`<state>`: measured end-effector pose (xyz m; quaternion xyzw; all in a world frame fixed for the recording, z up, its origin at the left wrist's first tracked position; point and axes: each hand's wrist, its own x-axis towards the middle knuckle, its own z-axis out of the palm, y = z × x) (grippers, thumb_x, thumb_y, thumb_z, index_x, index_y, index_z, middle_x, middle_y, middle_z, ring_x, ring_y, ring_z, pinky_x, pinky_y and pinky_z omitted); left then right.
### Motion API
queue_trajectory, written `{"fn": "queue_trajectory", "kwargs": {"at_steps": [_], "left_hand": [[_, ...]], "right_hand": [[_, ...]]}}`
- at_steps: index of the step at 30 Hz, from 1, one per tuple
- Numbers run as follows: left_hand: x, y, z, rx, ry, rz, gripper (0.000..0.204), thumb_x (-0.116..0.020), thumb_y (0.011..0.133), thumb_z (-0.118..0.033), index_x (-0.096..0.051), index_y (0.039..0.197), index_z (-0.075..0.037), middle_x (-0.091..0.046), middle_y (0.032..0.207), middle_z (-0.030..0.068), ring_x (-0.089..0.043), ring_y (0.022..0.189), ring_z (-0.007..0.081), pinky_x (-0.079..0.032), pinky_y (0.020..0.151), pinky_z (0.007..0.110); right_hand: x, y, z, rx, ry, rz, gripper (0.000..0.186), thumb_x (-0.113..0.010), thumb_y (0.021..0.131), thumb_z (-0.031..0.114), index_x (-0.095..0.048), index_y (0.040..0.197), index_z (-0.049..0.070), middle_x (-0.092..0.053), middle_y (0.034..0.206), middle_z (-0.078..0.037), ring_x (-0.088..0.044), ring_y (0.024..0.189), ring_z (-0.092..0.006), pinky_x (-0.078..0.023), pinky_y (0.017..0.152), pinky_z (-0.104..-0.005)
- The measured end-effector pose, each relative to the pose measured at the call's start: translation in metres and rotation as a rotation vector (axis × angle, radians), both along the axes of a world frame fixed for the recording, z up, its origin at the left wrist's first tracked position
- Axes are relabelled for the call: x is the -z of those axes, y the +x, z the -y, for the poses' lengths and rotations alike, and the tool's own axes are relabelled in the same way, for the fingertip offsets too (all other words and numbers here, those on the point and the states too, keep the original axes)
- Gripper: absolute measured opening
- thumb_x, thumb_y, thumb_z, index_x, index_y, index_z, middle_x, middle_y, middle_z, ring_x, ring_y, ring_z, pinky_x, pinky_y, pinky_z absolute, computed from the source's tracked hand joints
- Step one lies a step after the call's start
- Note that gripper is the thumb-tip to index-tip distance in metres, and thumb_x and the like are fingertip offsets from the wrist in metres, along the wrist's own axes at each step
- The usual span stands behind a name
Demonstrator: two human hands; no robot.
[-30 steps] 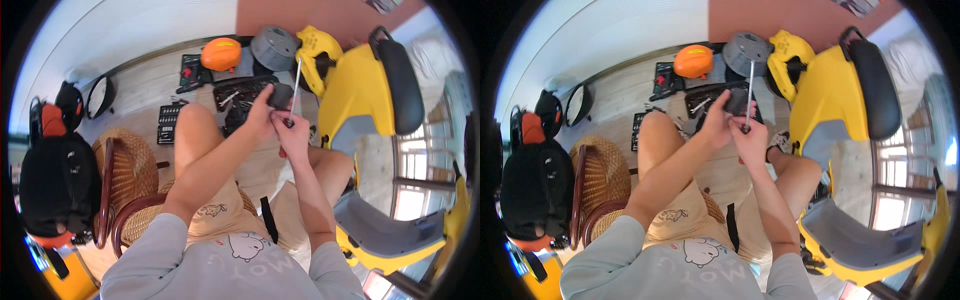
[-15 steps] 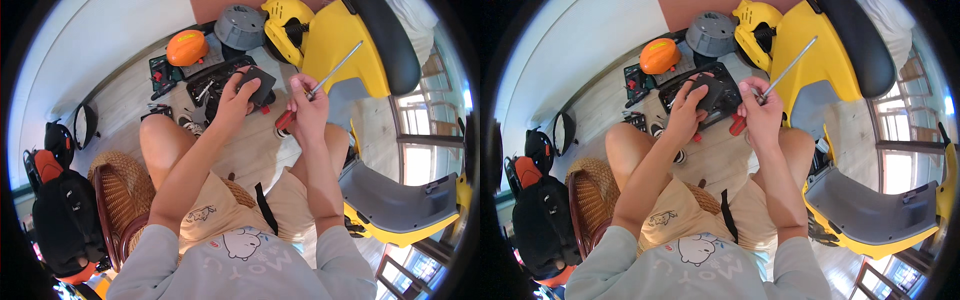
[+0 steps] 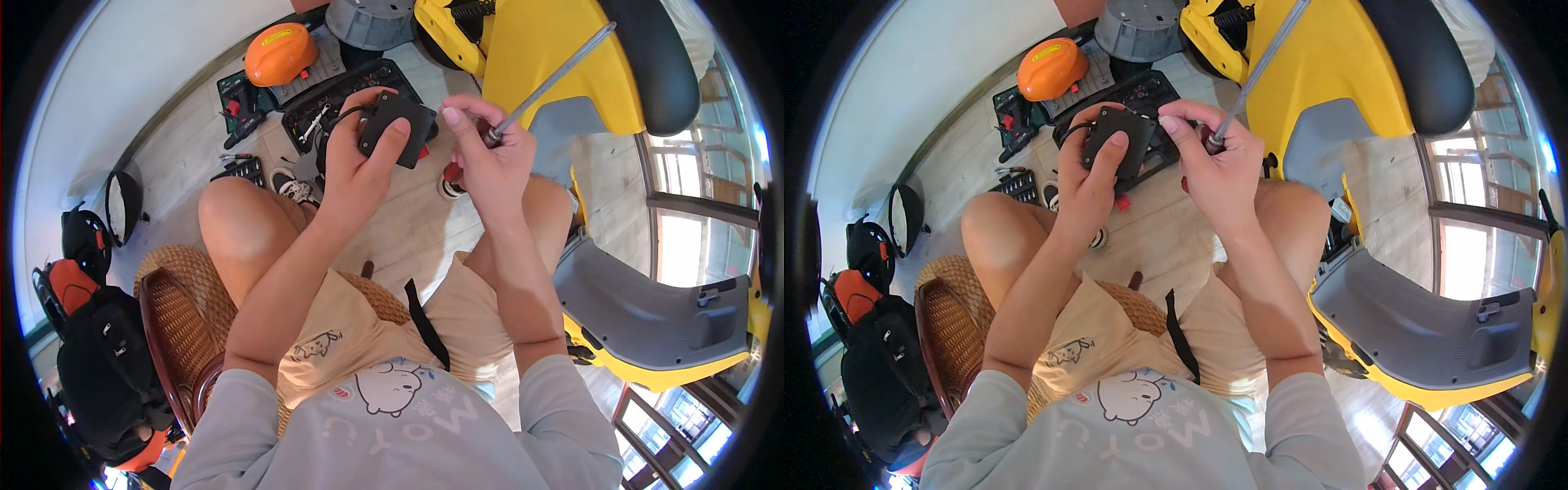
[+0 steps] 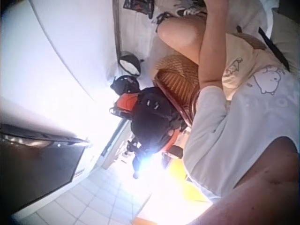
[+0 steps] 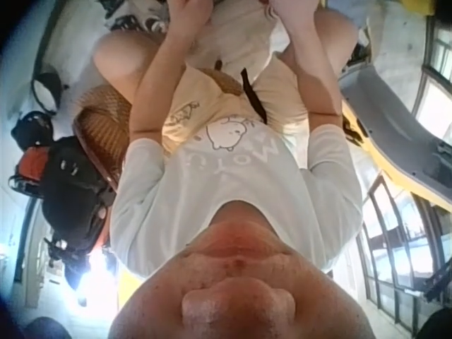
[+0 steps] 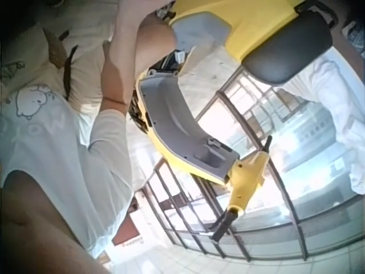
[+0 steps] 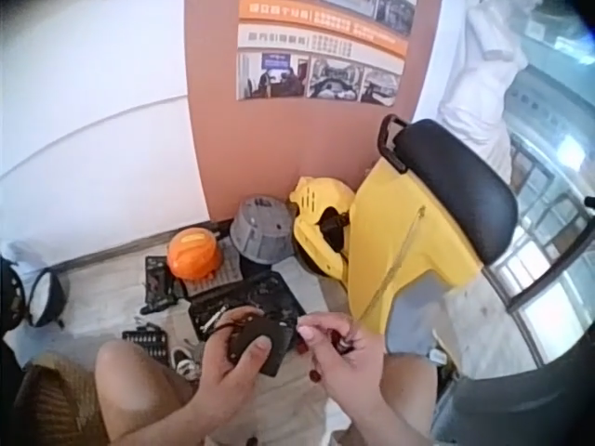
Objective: The person is using a screwdriver to repair a small black component of a yellow motorcycle.
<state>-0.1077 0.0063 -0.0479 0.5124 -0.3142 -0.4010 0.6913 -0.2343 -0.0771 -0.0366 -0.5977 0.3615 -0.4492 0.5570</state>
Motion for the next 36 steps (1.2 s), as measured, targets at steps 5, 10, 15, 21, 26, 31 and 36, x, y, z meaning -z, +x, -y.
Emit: {"fn": "queue_trajectory", "kwargs": {"at_steps": [5,10,15,21,26,31,36], "left_hand": [[0.005,-0.002,-0.002,0.017,-0.002,0.077,0.030,-0.057,0.096,-0.016,-0.052,0.123,-0.004,-0.061,0.107,0.0083,-0.062,0.089,0.0123,-0.055,0.072,0.025],[0.008,-0.005,0.000,-0.005,0.063,-0.134,0.032,-0.058,0.096,-0.017,-0.052,0.124,-0.004,-0.062,0.106,0.0065,-0.063,0.083,0.0121,-0.052,0.066,0.023],[0.006,0.010,0.005,-0.209,0.090,0.056,0.032,-0.058,0.095,-0.021,-0.053,0.122,-0.004,-0.064,0.096,0.0041,-0.062,0.074,0.0087,-0.042,0.055,0.020],[0.009,0.047,-0.003,-0.196,0.090,-0.378,0.024,-0.057,0.093,-0.027,-0.055,0.100,-0.004,-0.062,0.077,0.0145,-0.032,0.042,0.0089,-0.028,0.044,0.022],[0.007,0.068,-0.008,-0.246,-0.029,-0.531,0.024,-0.056,0.094,-0.025,-0.054,0.098,-0.002,-0.060,0.075,0.0141,-0.032,0.043,0.0091,-0.028,0.044,0.022],[0.007,0.078,-0.013,-0.230,-0.059,-0.569,0.023,-0.051,0.096,-0.025,-0.054,0.094,-0.003,-0.053,0.070,0.0099,-0.033,0.047,0.0097,-0.027,0.045,0.023],[0.009,0.085,-0.023,-0.238,-0.073,-0.659,0.023,-0.051,0.097,-0.024,-0.053,0.092,-0.002,-0.050,0.068,0.0092,-0.035,0.051,0.0103,-0.027,0.046,0.024]], "right_hand": [[0.003,0.002,-0.001,-0.021,-0.016,-0.009,0.009,-0.070,0.090,0.009,-0.071,0.097,0.004,-0.054,0.061,0.005,-0.043,0.045,-0.0008,-0.030,0.041,-0.0189],[0.001,0.005,0.000,-0.044,-0.144,-0.077,0.009,-0.069,0.091,0.010,-0.070,0.098,0.004,-0.057,0.065,0.005,-0.045,0.047,-0.0010,-0.032,0.042,-0.0196],[-0.002,0.002,0.009,0.080,0.131,-0.001,0.016,-0.066,0.094,0.015,-0.068,0.099,0.001,-0.065,0.082,-0.001,-0.047,0.055,-0.0021,-0.037,0.048,-0.0207],[0.020,-0.012,0.039,0.092,0.370,0.259,0.014,-0.064,0.093,0.011,-0.065,0.097,-0.002,-0.063,0.087,-0.006,-0.043,0.054,-0.0068,-0.039,0.050,-0.0243],[0.034,-0.015,0.057,0.287,0.557,0.265,0.010,-0.065,0.090,0.008,-0.066,0.094,-0.001,-0.060,0.080,-0.004,-0.045,0.055,-0.0092,-0.042,0.052,-0.0278],[0.058,-0.005,0.068,0.354,0.616,0.206,0.008,-0.065,0.088,0.006,-0.065,0.092,-0.001,-0.060,0.080,-0.004,-0.046,0.055,-0.0113,-0.043,0.052,-0.0285],[0.150,0.024,0.064,0.532,0.650,0.015,0.007,-0.064,0.084,0.005,-0.059,0.084,0.001,-0.059,0.075,-0.008,-0.053,0.051,-0.0184,-0.044,0.045,-0.0339]]}}
